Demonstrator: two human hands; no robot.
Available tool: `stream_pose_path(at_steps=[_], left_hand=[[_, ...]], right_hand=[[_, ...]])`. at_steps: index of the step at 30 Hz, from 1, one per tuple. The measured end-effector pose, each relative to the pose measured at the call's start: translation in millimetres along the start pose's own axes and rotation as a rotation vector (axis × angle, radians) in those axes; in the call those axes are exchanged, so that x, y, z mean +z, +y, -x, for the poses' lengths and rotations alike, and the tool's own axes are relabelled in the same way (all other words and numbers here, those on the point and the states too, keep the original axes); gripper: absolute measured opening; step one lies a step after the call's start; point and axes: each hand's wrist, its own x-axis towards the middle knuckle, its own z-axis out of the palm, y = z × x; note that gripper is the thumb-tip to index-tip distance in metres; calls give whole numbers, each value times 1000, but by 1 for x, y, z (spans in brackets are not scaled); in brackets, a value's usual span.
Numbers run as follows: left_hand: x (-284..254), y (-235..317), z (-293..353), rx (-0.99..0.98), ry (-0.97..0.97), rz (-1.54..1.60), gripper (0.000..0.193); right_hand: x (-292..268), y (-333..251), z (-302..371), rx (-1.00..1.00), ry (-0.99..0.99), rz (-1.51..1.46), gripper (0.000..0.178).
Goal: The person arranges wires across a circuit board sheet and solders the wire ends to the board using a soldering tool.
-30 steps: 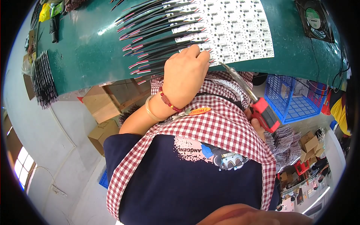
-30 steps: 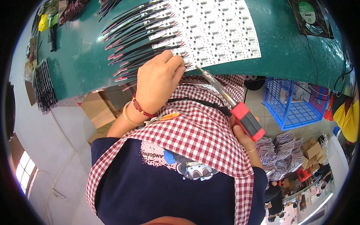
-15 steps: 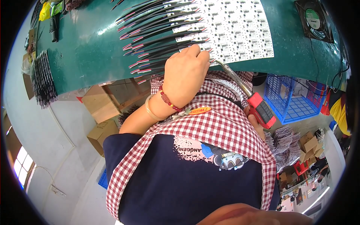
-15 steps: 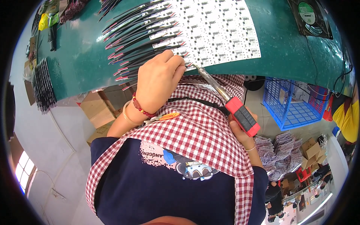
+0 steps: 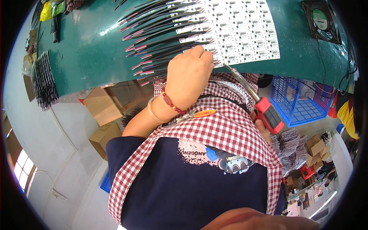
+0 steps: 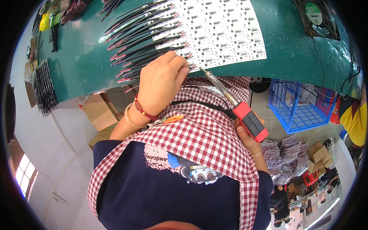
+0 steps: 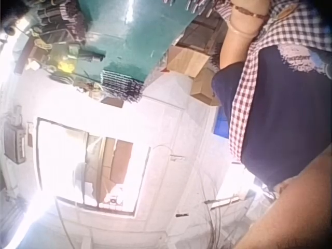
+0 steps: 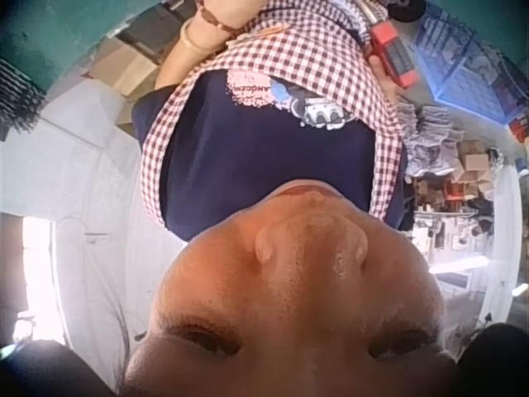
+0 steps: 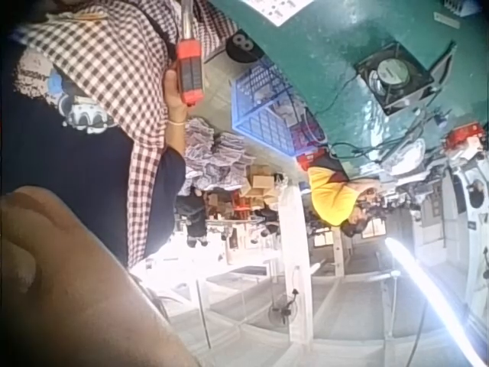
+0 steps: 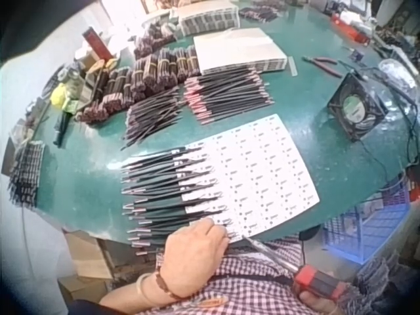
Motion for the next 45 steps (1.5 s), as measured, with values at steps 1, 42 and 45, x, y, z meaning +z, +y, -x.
stream_pose_path(at_steps=[1, 42, 45], left_hand=[[-2, -1, -1, -4, -16, 8, 6], [-73, -176, -154, -119, 165, -533, 36], [-67, -185, -147, 92, 330, -509, 28]], right_hand=[[-1, 3, 0, -21, 17, 77, 30], [28, -115, -134, -502, 69, -611, 42], [25, -111, -123, -531, 129, -588, 42]])
